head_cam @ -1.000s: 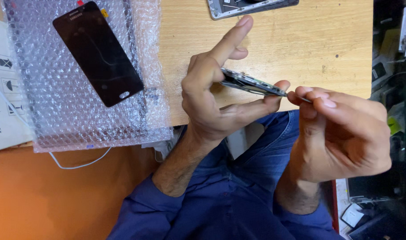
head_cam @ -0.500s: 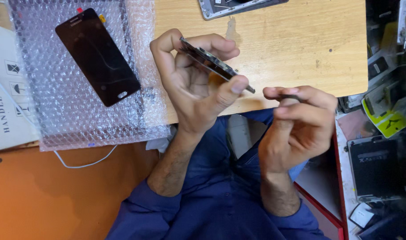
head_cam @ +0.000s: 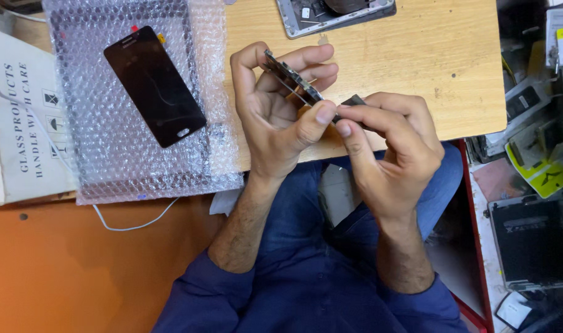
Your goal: The person disassembles a smartphone, applies adhesive to the frame, and reassembles the device. They handle the phone's internal components, battery, and back cover, using a syringe-like tool to apply glue.
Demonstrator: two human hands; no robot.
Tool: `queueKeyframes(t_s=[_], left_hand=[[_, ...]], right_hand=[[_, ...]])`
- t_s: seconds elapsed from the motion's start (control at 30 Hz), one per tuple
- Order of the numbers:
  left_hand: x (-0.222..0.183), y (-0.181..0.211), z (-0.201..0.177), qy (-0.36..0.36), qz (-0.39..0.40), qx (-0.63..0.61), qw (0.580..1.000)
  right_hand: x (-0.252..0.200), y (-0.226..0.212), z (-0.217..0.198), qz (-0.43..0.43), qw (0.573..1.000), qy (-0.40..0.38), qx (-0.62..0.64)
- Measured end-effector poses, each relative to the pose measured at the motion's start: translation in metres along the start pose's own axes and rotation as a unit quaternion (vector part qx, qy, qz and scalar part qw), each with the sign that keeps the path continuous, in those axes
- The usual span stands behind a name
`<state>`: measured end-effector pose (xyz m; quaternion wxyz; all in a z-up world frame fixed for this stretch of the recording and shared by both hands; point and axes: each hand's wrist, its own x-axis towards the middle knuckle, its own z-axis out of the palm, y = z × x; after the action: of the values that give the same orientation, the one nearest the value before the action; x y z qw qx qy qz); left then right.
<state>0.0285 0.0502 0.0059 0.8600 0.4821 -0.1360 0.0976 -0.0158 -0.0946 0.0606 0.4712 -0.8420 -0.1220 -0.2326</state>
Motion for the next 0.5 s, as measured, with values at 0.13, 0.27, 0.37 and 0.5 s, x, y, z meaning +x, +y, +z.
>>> queueKeyframes(t_s=[0.13, 0.27, 0.37, 0.5], left_hand=[[0.0, 0.002, 0.0, -0.019, 0.008, 0.027, 0.999], [-0.003, 0.004, 0.002, -0.019, 0.007, 0.051, 0.999], [-0.001, 0.001, 0.002, -0.012, 0.01, 0.05, 0.999], [0.0, -0.003, 0.002, -0.007, 0.017, 0.047, 0.999]], right_hand=[[-0.003, 0.011, -0.001, 0.075, 0.983, -0.008, 0.167], [-0.005, 0.02, -0.005, 0.066, 0.986, -0.014, 0.155], [-0.006, 0.02, -0.002, 0.04, 0.993, -0.011, 0.111], [-0.002, 0.016, 0.001, -0.002, 1.0, 0.003, 0.013]])
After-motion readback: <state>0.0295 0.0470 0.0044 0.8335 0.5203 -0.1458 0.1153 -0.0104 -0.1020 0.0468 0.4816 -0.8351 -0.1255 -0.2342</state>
